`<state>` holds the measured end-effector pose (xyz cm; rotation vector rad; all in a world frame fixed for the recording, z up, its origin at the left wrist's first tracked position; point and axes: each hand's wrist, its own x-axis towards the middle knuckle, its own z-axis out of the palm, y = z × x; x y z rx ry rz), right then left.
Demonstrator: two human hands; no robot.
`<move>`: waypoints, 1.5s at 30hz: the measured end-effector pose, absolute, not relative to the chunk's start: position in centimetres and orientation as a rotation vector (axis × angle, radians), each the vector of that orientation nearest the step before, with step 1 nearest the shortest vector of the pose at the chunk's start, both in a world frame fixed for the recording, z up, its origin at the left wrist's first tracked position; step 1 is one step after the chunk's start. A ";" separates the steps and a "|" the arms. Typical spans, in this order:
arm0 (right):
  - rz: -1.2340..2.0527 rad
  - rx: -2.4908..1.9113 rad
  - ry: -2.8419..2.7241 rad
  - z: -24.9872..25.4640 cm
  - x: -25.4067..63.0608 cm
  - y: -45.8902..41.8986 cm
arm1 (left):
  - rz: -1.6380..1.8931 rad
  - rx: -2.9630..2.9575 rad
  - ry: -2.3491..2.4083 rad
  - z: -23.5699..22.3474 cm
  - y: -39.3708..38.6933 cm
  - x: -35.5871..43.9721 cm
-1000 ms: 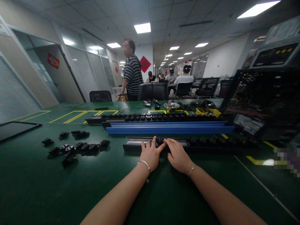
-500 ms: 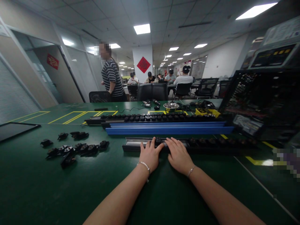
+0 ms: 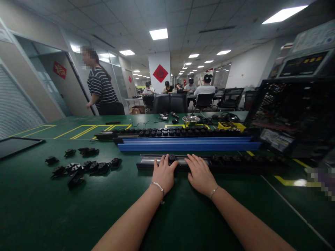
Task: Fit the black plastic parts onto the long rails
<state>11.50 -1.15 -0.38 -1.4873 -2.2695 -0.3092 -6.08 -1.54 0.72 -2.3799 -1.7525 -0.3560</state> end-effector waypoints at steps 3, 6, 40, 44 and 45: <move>-0.309 -1.489 -2.272 -0.3 11.5 -1.2 | -0.333 -2.369 -1.784 0.8 -1.6 -6.3; -0.304 -1.489 -2.275 -0.2 11.5 -1.2 | -0.291 -2.358 -1.828 1.0 -1.6 -6.5; -0.222 -1.511 -2.280 0.3 11.6 -1.4 | -0.066 -2.212 -2.076 3.4 -1.7 -9.0; -0.229 -1.502 -2.272 0.2 11.6 -1.4 | -0.037 -2.224 -2.101 3.6 -1.6 -9.3; -0.230 -1.501 -2.272 0.2 11.6 -1.4 | -0.030 -2.229 -2.105 3.7 -1.6 -9.4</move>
